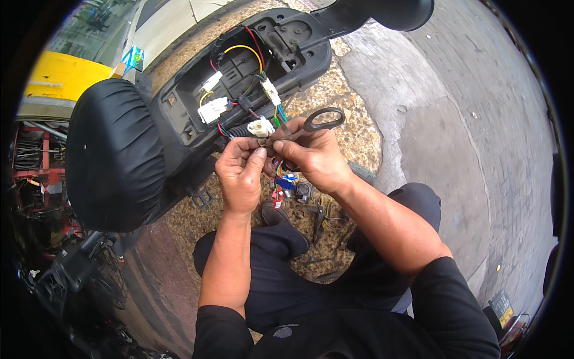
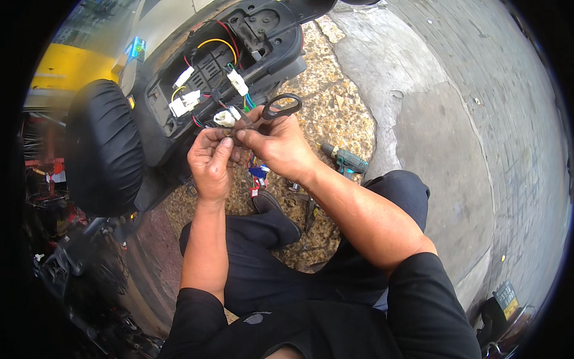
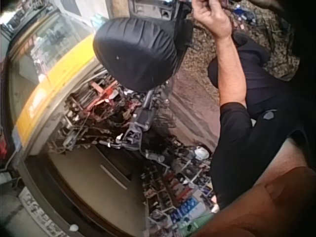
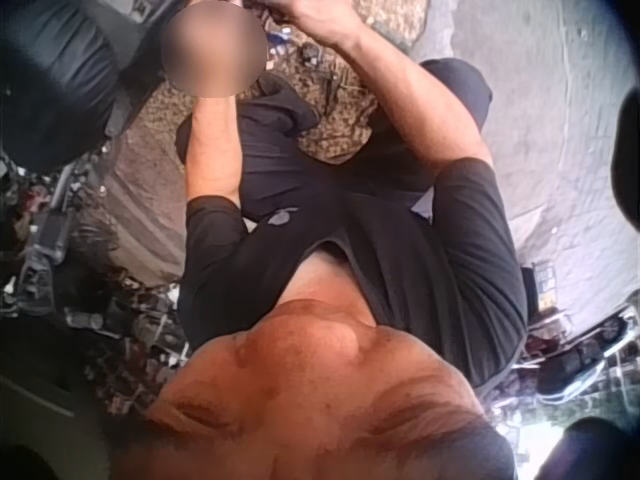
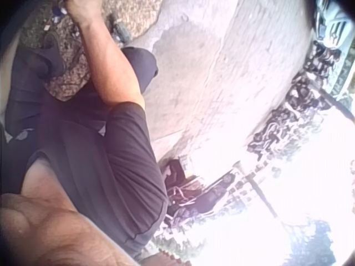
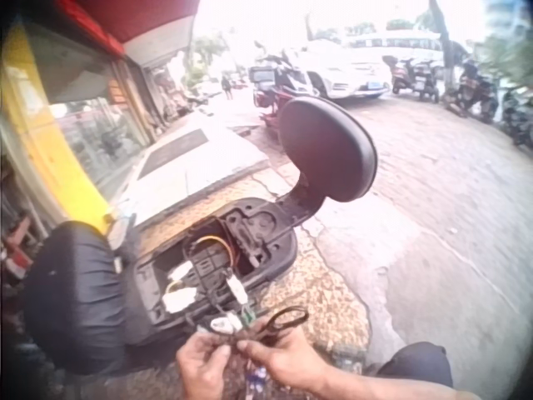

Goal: The person sits on the ground and uses wire cutters to strip and cut wires on a scooter. They manipulate the wires and connectors under the seat, occasionally adjusting their position.

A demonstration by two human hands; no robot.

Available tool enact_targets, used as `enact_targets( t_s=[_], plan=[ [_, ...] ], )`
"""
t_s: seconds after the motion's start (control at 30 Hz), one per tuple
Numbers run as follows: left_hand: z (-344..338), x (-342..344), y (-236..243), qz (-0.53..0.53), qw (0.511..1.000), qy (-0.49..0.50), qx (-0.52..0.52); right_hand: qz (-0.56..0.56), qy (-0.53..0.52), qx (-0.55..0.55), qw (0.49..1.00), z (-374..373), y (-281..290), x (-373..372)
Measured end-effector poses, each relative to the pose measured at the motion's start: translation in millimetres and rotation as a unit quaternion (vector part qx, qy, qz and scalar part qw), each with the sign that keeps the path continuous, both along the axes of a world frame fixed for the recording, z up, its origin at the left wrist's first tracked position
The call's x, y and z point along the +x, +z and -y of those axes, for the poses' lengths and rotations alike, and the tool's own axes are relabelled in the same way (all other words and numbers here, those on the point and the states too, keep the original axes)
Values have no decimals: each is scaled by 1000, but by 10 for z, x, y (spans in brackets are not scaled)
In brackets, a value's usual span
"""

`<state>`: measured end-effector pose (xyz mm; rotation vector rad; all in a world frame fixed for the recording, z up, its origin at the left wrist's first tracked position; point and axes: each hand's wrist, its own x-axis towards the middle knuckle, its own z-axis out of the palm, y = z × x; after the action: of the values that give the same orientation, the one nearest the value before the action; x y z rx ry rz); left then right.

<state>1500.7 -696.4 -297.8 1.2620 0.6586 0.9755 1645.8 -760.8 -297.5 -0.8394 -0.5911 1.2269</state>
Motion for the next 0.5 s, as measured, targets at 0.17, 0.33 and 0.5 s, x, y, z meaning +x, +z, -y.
enact_targets(
  t_s=[0.17, 0.33, 0.5],
  plan=[
    [-28, -28, 31, 4, 999, -28, -26, 4, -10, 19, 1000, 8, -29, -34],
    [-58, -39, 48, -1, 998, -52, -22, 17, -18, 58, 998, 12, -79, -61],
    [-53, -27, 49, -18, 998, -60, -9, 11, -45, 56, 997, 20, -95, -103]
  ],
)
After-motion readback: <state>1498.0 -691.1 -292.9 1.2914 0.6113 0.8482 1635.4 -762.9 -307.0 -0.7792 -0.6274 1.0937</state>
